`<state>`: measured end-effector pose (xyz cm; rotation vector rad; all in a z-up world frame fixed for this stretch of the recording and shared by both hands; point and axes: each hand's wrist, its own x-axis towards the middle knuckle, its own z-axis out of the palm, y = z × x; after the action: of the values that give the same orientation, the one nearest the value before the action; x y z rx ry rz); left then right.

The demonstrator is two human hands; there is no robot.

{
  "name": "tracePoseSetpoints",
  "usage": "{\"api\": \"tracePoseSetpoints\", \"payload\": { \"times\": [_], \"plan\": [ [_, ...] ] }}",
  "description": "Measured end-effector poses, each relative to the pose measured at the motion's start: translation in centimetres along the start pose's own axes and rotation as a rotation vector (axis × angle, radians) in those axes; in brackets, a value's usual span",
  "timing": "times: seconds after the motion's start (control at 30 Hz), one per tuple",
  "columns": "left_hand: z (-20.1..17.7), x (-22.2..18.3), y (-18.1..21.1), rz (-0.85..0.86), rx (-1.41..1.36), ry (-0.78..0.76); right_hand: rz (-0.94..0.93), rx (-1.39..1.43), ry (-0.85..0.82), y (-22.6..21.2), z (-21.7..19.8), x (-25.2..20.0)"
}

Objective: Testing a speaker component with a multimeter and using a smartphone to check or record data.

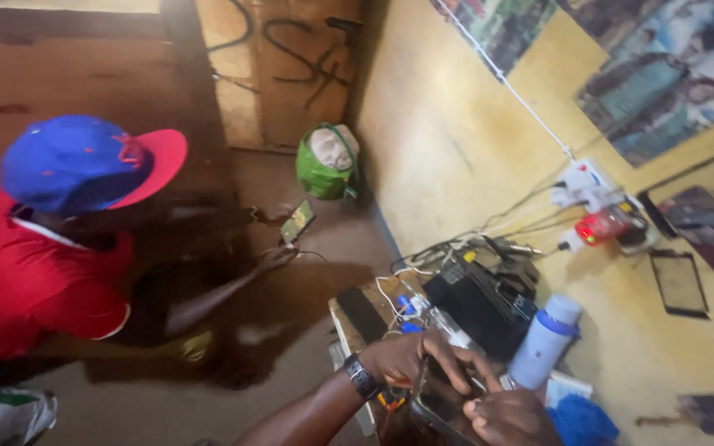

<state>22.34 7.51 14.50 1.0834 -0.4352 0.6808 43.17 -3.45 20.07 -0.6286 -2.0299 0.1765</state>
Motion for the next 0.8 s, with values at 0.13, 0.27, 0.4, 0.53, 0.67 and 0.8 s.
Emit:
{"api": "tracePoseSetpoints", "payload": {
  "times": [0.13,0.27,0.4,0.53,0.67,0.8],
  "plan": [
    [1.3,1.3,-1.3,-0.036,-0.138,0.012,-0.186,-0.013,-0.276,1.3,-4.3,-1.1],
    [2.4,3.4,-1.0,-0.013,-0.028,-0.065,-0.006,-0.211,-0.149,-4.4,-4.2,0.9],
    [2.9,4.4,-2.0,-0.050,-0.077,0.073,0.013,-0.343,-0.034,-6.8,-3.2,3.1],
    [4.2,4.2,-4.7,-0.187,-0.621,0.669,0.042,-0.561,-0.048,-9.5,-4.4,6.3],
    [6.3,4.4,-2.4,-0.210,-1.116,0.593,0.100,-0.603,-0.040,-9.0,-4.8,4.3],
    [9.5,6.0,0.9,-0.173,-0.960,0.521,0.144,-0.546,0.123,-9.8,-3.9,4.4]
  ]
}}
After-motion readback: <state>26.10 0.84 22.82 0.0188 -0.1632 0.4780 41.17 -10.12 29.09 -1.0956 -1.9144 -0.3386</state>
